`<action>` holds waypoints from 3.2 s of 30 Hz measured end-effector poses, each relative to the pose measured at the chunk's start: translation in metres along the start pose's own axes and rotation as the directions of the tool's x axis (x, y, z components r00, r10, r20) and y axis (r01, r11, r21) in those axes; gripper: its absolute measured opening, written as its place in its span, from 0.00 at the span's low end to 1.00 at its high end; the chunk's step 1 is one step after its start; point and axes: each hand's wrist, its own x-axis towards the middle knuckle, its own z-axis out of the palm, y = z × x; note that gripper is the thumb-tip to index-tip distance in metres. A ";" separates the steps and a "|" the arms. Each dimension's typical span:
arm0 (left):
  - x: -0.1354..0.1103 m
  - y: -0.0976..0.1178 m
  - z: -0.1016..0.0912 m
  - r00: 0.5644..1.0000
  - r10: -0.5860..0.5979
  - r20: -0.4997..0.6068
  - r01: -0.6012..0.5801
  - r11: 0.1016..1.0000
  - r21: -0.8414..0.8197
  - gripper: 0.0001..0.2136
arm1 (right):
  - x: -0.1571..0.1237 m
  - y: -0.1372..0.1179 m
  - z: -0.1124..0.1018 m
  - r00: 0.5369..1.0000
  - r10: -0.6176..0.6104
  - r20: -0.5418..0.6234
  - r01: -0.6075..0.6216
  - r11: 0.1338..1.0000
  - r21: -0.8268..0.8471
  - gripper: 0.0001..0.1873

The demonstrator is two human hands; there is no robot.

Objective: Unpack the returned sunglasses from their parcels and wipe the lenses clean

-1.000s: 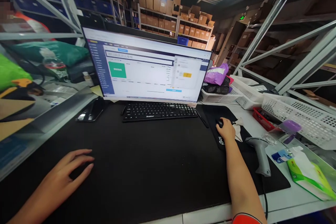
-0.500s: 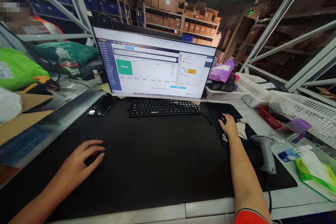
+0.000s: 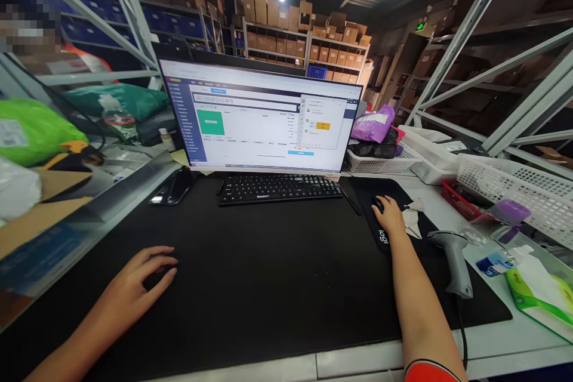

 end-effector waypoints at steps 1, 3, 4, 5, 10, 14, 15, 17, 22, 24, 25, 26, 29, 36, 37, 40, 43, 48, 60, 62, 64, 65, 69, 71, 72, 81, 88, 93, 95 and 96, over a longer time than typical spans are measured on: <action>0.000 0.000 0.000 1.000 -0.001 0.002 0.001 1.000 -0.001 0.19 | 0.000 0.000 0.000 1.000 0.002 0.003 -0.002 1.000 -0.003 0.24; -0.001 -0.002 0.001 1.000 -0.001 0.009 0.001 1.000 -0.005 0.18 | 0.000 0.000 -0.001 1.000 0.006 0.013 -0.006 1.000 -0.009 0.25; -0.001 -0.002 0.001 1.000 0.000 0.011 0.000 1.000 -0.006 0.18 | 0.000 -0.001 -0.001 1.000 0.008 0.017 -0.008 1.000 -0.012 0.25; -0.002 -0.003 0.001 1.000 -0.001 0.011 0.001 1.000 -0.005 0.18 | 0.000 -0.001 -0.001 1.000 0.010 0.021 -0.010 1.000 -0.014 0.25; -0.002 -0.006 0.002 1.000 0.012 0.012 -0.012 1.000 0.003 0.19 | -0.001 -0.003 -0.001 1.000 0.016 0.016 -0.016 1.000 -0.019 0.24; -0.002 -0.009 0.004 1.000 0.024 0.009 -0.024 1.000 0.008 0.19 | -0.001 -0.004 -0.001 1.000 0.015 0.007 -0.015 1.000 -0.021 0.24; -0.002 -0.010 0.004 1.000 0.029 0.006 -0.029 1.000 0.006 0.19 | -0.001 -0.005 -0.001 1.000 0.016 0.005 -0.015 1.000 -0.021 0.25; -0.002 -0.011 0.005 0.999 0.043 -0.002 -0.043 0.999 -0.006 0.18 | -0.001 -0.005 -0.002 1.000 0.018 0.005 -0.018 1.000 -0.022 0.24; -0.005 -0.018 0.008 0.999 0.032 0.004 -0.032 0.999 -0.025 0.17 | -0.002 -0.007 -0.004 0.999 0.030 0.020 -0.029 0.999 -0.021 0.25; -0.006 -0.019 0.009 1.000 0.025 0.006 -0.025 0.999 -0.020 0.17 | -0.002 -0.008 -0.005 0.999 0.032 0.025 -0.032 0.999 -0.021 0.25; -0.007 -0.020 0.009 1.000 0.023 0.007 -0.023 1.000 -0.017 0.17 | -0.002 -0.008 -0.006 0.999 0.033 0.028 -0.032 0.999 -0.021 0.25; -0.007 -0.020 0.009 1.000 0.022 0.007 -0.022 1.000 -0.014 0.17 | -0.003 -0.008 -0.007 0.999 0.033 0.030 -0.033 0.999 -0.021 0.25; -0.007 -0.019 0.009 1.000 0.020 0.008 -0.020 1.000 -0.003 0.18 | -0.003 -0.009 -0.008 0.999 0.045 0.026 -0.045 0.999 -0.023 0.24; -0.006 -0.019 0.006 1.000 0.028 -0.009 -0.028 1.000 0.000 0.19 | -0.002 -0.010 -0.008 0.996 0.092 0.004 -0.092 0.995 -0.040 0.24; -0.006 -0.018 0.005 1.000 0.027 -0.007 -0.027 1.000 -0.001 0.19 | -0.002 -0.010 -0.009 0.996 0.092 0.007 -0.092 0.995 -0.042 0.24; -0.006 -0.016 0.004 1.000 0.023 -0.004 -0.023 1.000 -0.007 0.19 | -0.002 -0.011 -0.011 0.996 0.090 0.012 -0.089 0.995 -0.046 0.24; -0.004 -0.013 0.003 1.000 0.009 -0.017 -0.009 1.000 -0.015 0.19 | -0.002 -0.012 -0.012 0.995 0.097 0.007 -0.097 0.994 -0.049 0.23; -0.002 -0.010 0.002 1.000 0.008 -0.003 -0.008 1.000 -0.014 0.20 | -0.002 -0.012 -0.013 0.995 0.104 -0.011 -0.104 0.994 -0.044 0.23; 0.001 0.003 -0.003 0.995 -0.080 0.056 0.080 0.997 0.011 0.20 | -0.003 -0.006 -0.015 0.998 0.063 -0.008 -0.063 0.998 -0.006 0.27; 0.001 0.006 -0.004 0.994 -0.088 0.062 0.087 0.996 0.011 0.20 | -0.004 -0.006 -0.016 0.998 0.070 -0.009 -0.070 0.998 -0.004 0.27; 0.002 0.008 -0.005 0.993 -0.095 0.067 0.095 0.995 0.003 0.20 | -0.005 -0.005 -0.016 0.997 0.075 -0.011 -0.075 0.997 -0.002 0.28; 0.002 0.009 -0.005 0.993 -0.097 0.069 0.097 0.995 -0.003 0.20 | -0.005 -0.005 -0.016 0.997 0.076 -0.012 -0.076 0.997 0.000 0.28; 0.001 0.009 -0.004 0.992 -0.103 0.068 0.104 0.994 -0.017 0.19 | -0.004 -0.004 -0.015 0.997 0.070 -0.015 -0.070 0.997 0.011 0.29; 0.000 0.008 -0.004 0.992 -0.102 0.068 0.103 0.994 -0.017 0.19 | -0.004 -0.003 -0.014 0.998 0.066 -0.018 -0.065 0.998 0.018 0.28; 0.000 0.008 -0.004 0.993 -0.100 0.069 0.101 0.995 -0.016 0.19 | -0.004 -0.003 -0.014 0.998 0.064 -0.020 -0.064 0.998 0.021 0.28; 0.001 0.006 -0.004 0.992 -0.104 0.068 0.105 0.994 -0.006 0.19 | -0.003 -0.002 -0.012 0.996 0.087 -0.034 -0.086 0.996 0.025 0.24; 0.000 0.005 -0.005 0.993 -0.100 0.055 0.101 0.995 -0.019 0.20 | -0.004 -0.005 -0.013 0.996 0.085 -0.032 -0.085 0.996 0.018 0.23; 0.000 -0.004 -0.002 0.997 -0.064 0.043 0.064 0.998 -0.001 0.20 | -0.004 -0.005 -0.011 0.996 0.083 -0.029 -0.082 0.996 0.017 0.24; 0.000 -0.006 0.000 0.998 -0.054 0.044 0.054 0.999 0.003 0.19 | -0.003 -0.005 -0.010 0.996 0.085 -0.020 -0.085 0.996 0.013 0.24; 0.001 -0.007 0.000 0.998 -0.052 0.047 0.052 0.999 0.005 0.19 | -0.003 -0.004 -0.009 0.996 0.086 -0.015 -0.086 0.996 0.011 0.24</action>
